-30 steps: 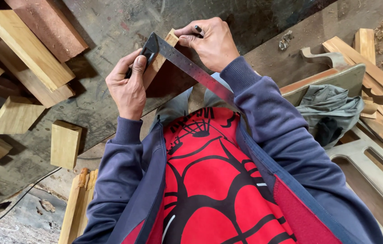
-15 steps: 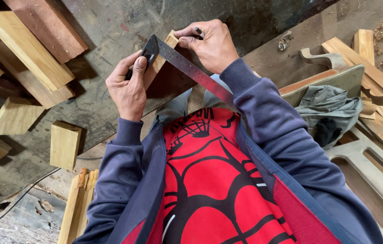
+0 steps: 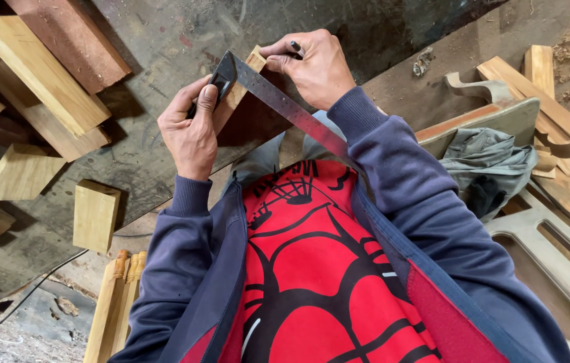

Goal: The person uses a metal square ruler and a pen to mark lines on small rectangular wooden blocks. They measure and draw lines on the wood pieces, which are placed on a workbench surrounded by other lumber.

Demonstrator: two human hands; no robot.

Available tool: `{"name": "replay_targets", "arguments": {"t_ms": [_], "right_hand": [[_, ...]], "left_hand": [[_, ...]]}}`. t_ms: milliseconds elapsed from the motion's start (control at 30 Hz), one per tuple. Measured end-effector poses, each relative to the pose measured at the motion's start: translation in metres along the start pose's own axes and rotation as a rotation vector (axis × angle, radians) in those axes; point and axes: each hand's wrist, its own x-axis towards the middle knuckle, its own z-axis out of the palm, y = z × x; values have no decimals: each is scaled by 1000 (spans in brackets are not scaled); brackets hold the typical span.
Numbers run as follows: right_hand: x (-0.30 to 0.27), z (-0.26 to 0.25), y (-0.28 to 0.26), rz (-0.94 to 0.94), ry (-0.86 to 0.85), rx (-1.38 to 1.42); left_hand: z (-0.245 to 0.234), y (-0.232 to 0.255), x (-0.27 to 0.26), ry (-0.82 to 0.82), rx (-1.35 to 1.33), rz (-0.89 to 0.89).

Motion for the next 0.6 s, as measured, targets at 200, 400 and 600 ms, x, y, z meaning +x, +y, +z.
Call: {"name": "replay_targets", "arguments": {"t_ms": [200,400,600], "right_hand": [[1,0,2,-3,0,-7],[1,2,5,-14,-20,74],[1,1,3,10,-28,127]], "left_hand": [[0,0,0,-3,-8,7],[1,-2,-1,9,-12,6],[6,2,-2,66,1,39]]}}
